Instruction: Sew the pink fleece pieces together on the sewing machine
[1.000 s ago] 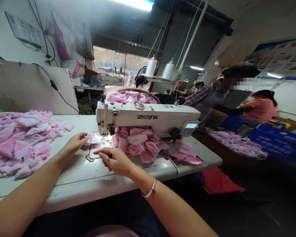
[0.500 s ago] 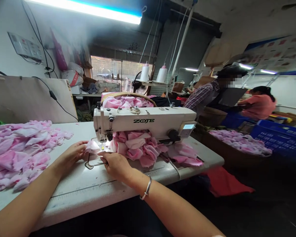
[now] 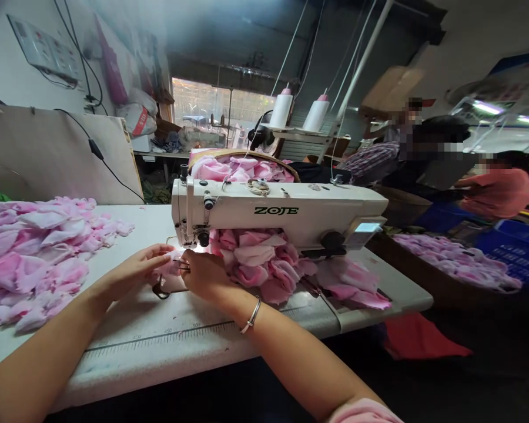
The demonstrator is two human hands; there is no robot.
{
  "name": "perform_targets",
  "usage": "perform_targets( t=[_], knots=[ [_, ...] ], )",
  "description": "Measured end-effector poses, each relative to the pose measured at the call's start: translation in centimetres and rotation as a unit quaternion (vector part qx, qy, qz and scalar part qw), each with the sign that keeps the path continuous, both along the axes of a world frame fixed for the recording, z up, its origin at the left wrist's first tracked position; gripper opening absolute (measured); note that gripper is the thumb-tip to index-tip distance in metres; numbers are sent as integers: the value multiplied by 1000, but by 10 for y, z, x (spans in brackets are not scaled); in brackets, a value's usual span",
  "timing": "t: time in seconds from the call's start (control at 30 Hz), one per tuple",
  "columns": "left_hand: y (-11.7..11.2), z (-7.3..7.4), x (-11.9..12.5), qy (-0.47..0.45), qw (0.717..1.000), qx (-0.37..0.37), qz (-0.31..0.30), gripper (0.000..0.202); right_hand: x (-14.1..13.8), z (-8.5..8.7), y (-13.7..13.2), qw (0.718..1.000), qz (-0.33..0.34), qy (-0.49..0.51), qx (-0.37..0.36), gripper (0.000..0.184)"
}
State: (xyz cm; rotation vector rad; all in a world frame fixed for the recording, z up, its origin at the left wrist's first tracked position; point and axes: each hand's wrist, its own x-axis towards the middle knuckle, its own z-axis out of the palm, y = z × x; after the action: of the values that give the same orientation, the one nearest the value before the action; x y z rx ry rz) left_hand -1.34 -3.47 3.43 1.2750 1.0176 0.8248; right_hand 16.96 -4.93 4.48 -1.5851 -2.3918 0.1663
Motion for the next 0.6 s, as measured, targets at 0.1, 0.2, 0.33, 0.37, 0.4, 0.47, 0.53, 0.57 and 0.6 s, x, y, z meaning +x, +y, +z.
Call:
perform_targets(
  t=[0.1,0.2,0.33,0.37,0.4,0.47,0.53,0.57,0.6],
  knots=[
    [-3,5,2,14,999,35,-34,47,3,1,2,999,-9,30,-10,23],
    [-1,2,4,42,995,69,-58,45,4,-2,1,998,-6,62,-15,26],
    [4,-6,2,78,994,64,-47,46,5,-8,1,996,1,92,-10,27],
    [4,-7,2,85,993,67,-48,46,5,-10,1,995,1,96,-9,27],
    [4,-7,2,91,992,73,-51,45,5,-11,2,995,2,100,-7,27],
    [2,-4,2,103,989,87,-65,43,4,-13,3,995,4,104,-2,25],
    [1,-2,4,117,985,101,-79,43,5,-15,4,994,6,105,7,22],
    [1,-2,5,128,983,108,-82,42,5,-15,4,994,7,105,12,19],
    [1,-2,5,141,980,114,-79,40,6,-15,4,994,9,104,18,17]
  ],
)
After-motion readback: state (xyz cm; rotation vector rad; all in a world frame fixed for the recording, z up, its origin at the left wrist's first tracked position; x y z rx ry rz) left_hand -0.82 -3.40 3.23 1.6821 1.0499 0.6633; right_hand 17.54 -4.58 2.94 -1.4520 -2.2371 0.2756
